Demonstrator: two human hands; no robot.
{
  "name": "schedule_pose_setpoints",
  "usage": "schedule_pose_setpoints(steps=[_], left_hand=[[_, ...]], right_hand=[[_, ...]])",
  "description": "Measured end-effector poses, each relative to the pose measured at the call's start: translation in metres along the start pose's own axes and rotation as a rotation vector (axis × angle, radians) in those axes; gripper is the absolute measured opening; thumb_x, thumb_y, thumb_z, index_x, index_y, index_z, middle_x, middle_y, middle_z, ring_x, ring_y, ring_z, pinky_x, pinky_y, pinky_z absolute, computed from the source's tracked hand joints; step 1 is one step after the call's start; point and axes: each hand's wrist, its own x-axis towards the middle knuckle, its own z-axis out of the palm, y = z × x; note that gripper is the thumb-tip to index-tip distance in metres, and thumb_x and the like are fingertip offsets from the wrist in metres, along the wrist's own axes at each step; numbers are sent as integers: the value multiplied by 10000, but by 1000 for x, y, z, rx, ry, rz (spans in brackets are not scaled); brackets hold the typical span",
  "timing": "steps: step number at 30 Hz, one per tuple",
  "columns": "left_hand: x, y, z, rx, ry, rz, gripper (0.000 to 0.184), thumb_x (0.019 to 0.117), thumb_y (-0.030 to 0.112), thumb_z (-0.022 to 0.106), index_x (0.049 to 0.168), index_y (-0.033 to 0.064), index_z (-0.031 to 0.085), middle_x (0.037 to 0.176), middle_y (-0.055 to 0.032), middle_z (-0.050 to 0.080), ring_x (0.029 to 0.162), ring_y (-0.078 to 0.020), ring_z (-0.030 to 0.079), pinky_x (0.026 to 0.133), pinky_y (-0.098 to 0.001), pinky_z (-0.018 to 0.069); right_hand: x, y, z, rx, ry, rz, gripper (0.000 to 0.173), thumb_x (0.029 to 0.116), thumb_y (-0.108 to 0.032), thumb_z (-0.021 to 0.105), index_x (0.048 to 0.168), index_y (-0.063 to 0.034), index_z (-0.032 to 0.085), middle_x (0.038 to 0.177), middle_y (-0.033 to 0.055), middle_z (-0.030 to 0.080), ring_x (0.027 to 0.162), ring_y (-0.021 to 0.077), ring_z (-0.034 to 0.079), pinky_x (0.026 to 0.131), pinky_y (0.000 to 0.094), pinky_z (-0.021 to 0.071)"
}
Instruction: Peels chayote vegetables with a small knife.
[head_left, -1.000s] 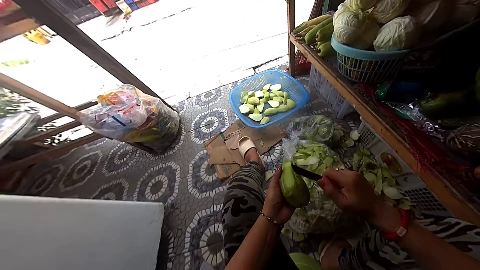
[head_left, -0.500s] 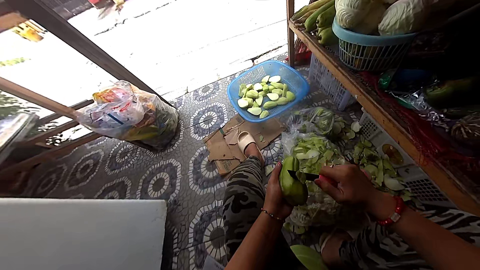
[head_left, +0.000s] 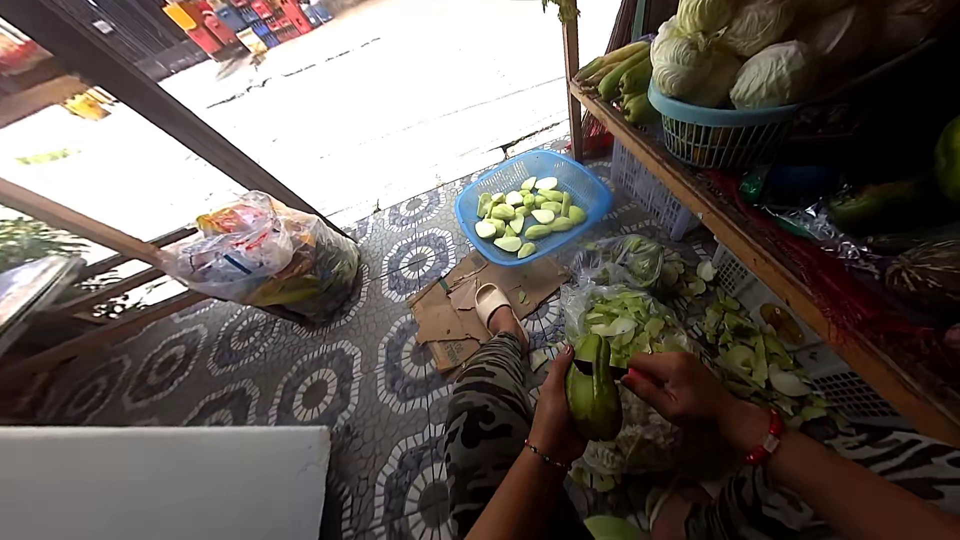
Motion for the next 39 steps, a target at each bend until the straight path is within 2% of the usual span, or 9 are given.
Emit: schedule_pose_setpoints(steps=[8, 13, 19, 22, 25, 27, 29, 33, 39], left_hand=[[-1, -6, 0, 43, -50, -64, 585, 1104, 435, 161, 1158, 56, 605, 845, -114, 684, 695, -206, 687, 611, -346, 595], [-10, -5, -10, 116, -150, -162, 534, 1060, 437, 237, 1164, 75, 616, 847, -113, 706, 711, -225, 711, 618, -382, 613], [-6, -5, -6, -59, -90, -220, 428, 1050, 401, 320, 1136, 75, 583, 893, -121, 689, 761, -237, 706, 659, -384, 610], [-4, -4, -5, -247, -19, -199, 404, 1053, 403, 345, 1162, 74, 553, 932, -141, 665, 814, -278, 698, 716, -438, 607], [0, 0, -2, -290, 65, -118, 411, 1046, 418, 320, 1144, 97, 559, 909, -115, 660, 755, -232, 681, 620, -379, 578], [0, 3, 0, -310, 114, -64, 409, 1057, 404, 300, 1162, 94, 544, 928, -116, 659, 781, -230, 680, 652, -385, 581], [3, 7, 1, -327, 157, -22, 431, 1075, 393, 271, 1221, 73, 520, 979, -138, 647, 843, -254, 670, 735, -425, 577], [7, 5, 1, -342, 163, 56, 448, 1091, 421, 269, 1177, 75, 540, 915, -114, 671, 793, -219, 696, 693, -379, 598], [10, 1, 3, -342, 160, 133, 434, 1112, 401, 281, 1115, 71, 562, 850, -92, 667, 737, -182, 692, 665, -331, 599]], right_hand=[[-3, 3, -7, -2, -20, 63, 526, 1033, -449, 417, 782, -33, 619, 566, 75, 496, 504, 221, 539, 458, 400, 419], [10, 37, -32, 130, -459, 422, 459, 1076, -392, 436, 889, -8, 603, 707, 101, 511, 665, 252, 526, 633, 475, 424], [19, 35, -65, -227, -674, 974, 571, 1072, -485, 425, 1084, 22, 686, 1105, 260, 669, 1084, 424, 637, 885, 645, 456], [14, 31, -70, -370, -743, 1071, 591, 1067, -505, 411, 1107, 24, 673, 1160, 257, 664, 1140, 423, 627, 901, 640, 452], [17, 13, -71, -287, -464, 901, 560, 1087, -490, 392, 1062, 15, 634, 948, 231, 649, 952, 405, 649, 804, 598, 471], [12, -1, -54, -195, -170, 602, 515, 1072, -459, 402, 917, -16, 613, 682, 124, 535, 651, 311, 573, 589, 508, 431], [11, -16, -32, -181, 54, 268, 515, 1037, -446, 411, 816, -32, 622, 569, 64, 482, 498, 232, 518, 452, 423, 399], [5, -37, -1, -283, 105, -140, 545, 1033, -469, 390, 738, -74, 625, 550, 55, 532, 468, 216, 564, 410, 373, 431], [10, -37, 10, -382, 101, -235, 538, 1030, -474, 376, 701, -103, 586, 548, 44, 512, 456, 209, 532, 402, 346, 383]])
